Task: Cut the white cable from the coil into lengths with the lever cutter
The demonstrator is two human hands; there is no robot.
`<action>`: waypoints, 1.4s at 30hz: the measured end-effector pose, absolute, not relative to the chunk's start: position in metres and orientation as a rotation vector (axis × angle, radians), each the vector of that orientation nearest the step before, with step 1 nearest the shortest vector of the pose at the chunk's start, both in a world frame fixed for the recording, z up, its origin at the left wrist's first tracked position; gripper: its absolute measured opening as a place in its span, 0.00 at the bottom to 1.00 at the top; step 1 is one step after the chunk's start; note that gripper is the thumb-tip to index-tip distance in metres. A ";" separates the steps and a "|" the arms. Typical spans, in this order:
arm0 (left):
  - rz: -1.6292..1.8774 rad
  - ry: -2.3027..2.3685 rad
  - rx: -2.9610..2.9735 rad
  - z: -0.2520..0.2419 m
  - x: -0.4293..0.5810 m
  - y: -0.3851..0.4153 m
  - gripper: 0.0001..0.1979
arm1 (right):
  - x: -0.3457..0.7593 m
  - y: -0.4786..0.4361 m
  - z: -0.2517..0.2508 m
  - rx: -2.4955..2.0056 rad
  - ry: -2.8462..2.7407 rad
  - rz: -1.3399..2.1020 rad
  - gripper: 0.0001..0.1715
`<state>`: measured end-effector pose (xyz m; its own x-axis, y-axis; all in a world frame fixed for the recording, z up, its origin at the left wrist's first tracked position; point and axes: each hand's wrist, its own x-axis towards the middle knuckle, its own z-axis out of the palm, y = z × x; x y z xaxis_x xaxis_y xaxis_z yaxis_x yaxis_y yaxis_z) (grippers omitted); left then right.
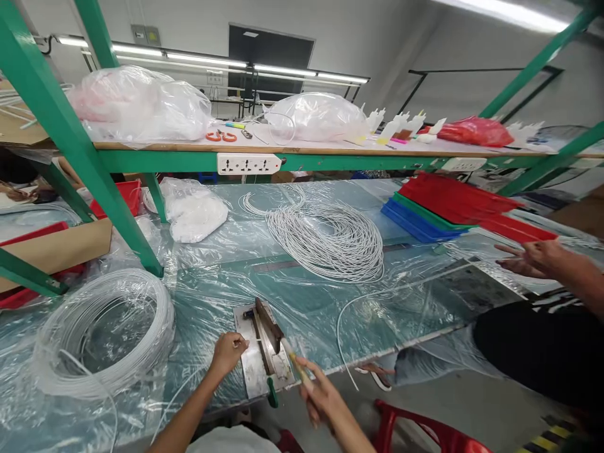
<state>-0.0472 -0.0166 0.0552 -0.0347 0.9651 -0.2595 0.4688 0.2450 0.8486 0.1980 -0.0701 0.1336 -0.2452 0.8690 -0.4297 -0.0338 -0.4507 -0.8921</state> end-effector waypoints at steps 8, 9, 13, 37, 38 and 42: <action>0.832 1.272 1.139 0.176 -0.091 -0.032 0.17 | 0.123 0.103 0.220 -1.036 -1.025 1.886 0.31; 0.833 1.238 1.070 0.190 -0.095 -0.036 0.17 | 0.110 0.125 0.219 -1.105 -1.061 1.842 0.30; 0.928 1.141 0.838 0.219 -0.108 -0.050 0.17 | 0.063 0.188 0.209 -1.275 -1.159 1.722 0.25; 0.500 0.803 1.005 0.175 -0.026 -0.061 0.32 | 0.174 0.007 0.222 -0.960 -0.926 1.769 0.26; 0.371 0.790 1.063 0.163 -0.028 -0.072 0.32 | 0.198 0.025 0.222 -1.019 -0.864 1.700 0.25; 0.217 0.954 0.993 0.134 -0.062 -0.103 0.30 | 0.297 0.082 0.216 -1.302 -0.687 1.441 0.21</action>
